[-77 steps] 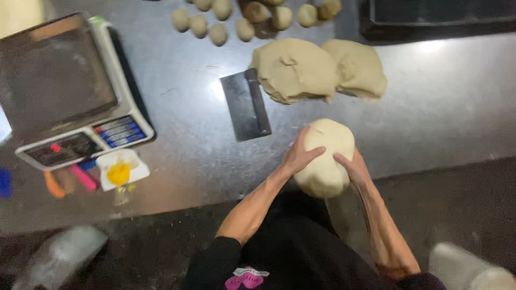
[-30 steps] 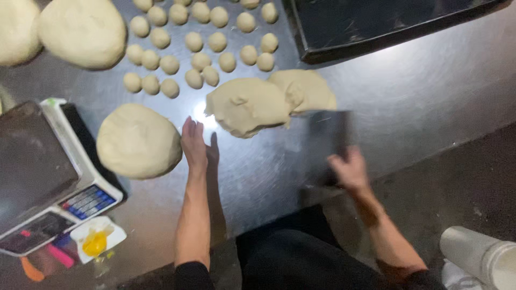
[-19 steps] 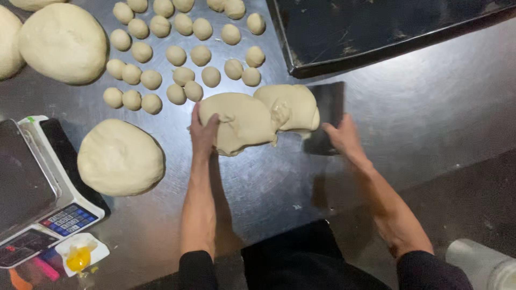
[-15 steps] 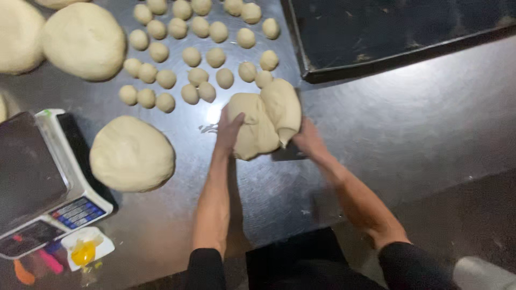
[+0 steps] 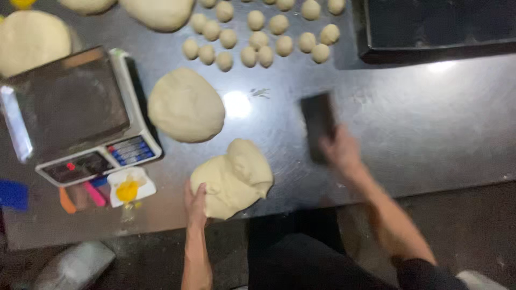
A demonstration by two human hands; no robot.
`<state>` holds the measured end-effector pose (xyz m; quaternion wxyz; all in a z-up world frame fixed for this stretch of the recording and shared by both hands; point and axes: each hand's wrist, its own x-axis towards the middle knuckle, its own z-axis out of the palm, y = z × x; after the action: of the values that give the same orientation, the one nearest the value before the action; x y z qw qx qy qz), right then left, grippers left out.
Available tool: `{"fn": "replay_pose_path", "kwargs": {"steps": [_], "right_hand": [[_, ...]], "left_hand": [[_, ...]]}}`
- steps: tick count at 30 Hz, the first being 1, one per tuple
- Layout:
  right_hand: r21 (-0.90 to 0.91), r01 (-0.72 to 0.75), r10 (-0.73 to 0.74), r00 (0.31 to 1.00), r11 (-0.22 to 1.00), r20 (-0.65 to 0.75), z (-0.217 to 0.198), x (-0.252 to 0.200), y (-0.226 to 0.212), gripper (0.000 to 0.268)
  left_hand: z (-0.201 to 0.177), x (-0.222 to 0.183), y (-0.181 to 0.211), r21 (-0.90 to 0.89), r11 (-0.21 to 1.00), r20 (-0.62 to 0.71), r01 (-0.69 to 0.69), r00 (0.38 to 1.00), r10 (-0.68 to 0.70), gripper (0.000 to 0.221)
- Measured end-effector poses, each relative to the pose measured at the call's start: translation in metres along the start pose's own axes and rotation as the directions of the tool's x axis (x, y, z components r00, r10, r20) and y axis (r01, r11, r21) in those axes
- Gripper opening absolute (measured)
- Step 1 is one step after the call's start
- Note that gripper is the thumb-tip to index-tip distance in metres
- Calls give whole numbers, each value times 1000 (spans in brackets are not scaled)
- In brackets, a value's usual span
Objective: The person uses a scraper to cut portions from a large mass of dough, weighs them on a digital scale, and shapes the dough into rounded balls on a metal counter.
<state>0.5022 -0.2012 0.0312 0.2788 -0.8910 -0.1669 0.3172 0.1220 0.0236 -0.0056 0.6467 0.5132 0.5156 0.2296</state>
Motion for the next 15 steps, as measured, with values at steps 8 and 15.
{"fn": "replay_pose_path", "kwargs": {"steps": [8,15], "right_hand": [[-209,317,-277,940,925,199,99,70,-76,51],[-225,253,-202,953,941,224,82,-39,-30,56]], "left_hand": [[-53,-6,-6,485,835,70,-262,963,262,82],[-61,-35,-43,81,995,41,-61,997,58,76]]}}
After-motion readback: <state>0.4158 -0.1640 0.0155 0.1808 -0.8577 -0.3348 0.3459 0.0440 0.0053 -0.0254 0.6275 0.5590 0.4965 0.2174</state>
